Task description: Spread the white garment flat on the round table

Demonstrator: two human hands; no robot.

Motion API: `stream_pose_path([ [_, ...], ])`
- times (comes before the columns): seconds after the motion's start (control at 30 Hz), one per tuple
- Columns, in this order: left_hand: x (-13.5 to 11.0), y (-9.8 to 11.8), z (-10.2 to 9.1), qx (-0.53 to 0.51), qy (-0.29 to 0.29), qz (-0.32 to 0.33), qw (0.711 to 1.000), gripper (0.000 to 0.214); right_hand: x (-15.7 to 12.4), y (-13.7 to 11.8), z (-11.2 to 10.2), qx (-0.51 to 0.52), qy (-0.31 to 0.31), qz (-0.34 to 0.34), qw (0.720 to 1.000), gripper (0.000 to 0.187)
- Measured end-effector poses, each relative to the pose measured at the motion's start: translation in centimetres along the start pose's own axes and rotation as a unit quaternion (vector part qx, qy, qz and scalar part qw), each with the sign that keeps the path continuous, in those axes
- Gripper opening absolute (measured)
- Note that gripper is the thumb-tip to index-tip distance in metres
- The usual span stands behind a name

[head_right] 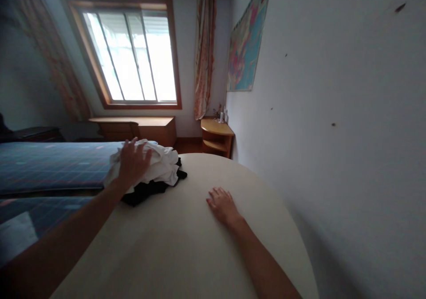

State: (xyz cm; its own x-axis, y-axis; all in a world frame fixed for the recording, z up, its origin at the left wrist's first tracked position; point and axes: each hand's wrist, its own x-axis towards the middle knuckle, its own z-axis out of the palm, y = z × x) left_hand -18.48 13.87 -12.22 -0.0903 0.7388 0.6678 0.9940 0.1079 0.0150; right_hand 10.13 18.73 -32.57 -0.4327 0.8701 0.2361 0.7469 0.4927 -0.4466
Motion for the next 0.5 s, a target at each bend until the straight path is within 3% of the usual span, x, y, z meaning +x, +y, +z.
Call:
stream_pose_path([
  [0.03, -1.5, 1.4, 0.9, -0.029, 0.026, 0.065, 0.997, 0.051, -0.1, -0.2, 0.1, 0.001, 0.005, 0.004, 1.0, 0.054],
  [0.07, -3.1, 2.7, 2.1, -0.041, 0.01, 0.115, 0.992, 0.045, -0.2, -0.5, 0.2, 0.001, 0.009, 0.009, 1.0, 0.055],
  [0.17, -8.4, 5.3, 6.7, -0.082, -0.094, 0.225, 0.966, 0.036, -0.5, -1.1, 0.6, -0.003, 0.021, 0.022, 1.0, 0.061],
  [0.3, -13.6, 5.9, 11.2, -0.088, -0.218, 0.194, 0.952, 0.053, -1.3, -1.1, 1.1, -0.006, 0.034, -0.008, 0.999, 0.072],
  [0.37, -14.5, 5.6, 11.7, -0.077, -0.254, 0.192, 0.945, 0.054, -1.6, -0.9, 1.2, -0.004, 0.023, -0.033, 0.999, 0.074],
  [0.5, -14.5, 5.3, 11.2, -0.07, -0.264, 0.205, 0.94, 0.051, -1.8, -0.9, 1.4, 0.004, -0.01, -0.044, 0.999, 0.075],
])
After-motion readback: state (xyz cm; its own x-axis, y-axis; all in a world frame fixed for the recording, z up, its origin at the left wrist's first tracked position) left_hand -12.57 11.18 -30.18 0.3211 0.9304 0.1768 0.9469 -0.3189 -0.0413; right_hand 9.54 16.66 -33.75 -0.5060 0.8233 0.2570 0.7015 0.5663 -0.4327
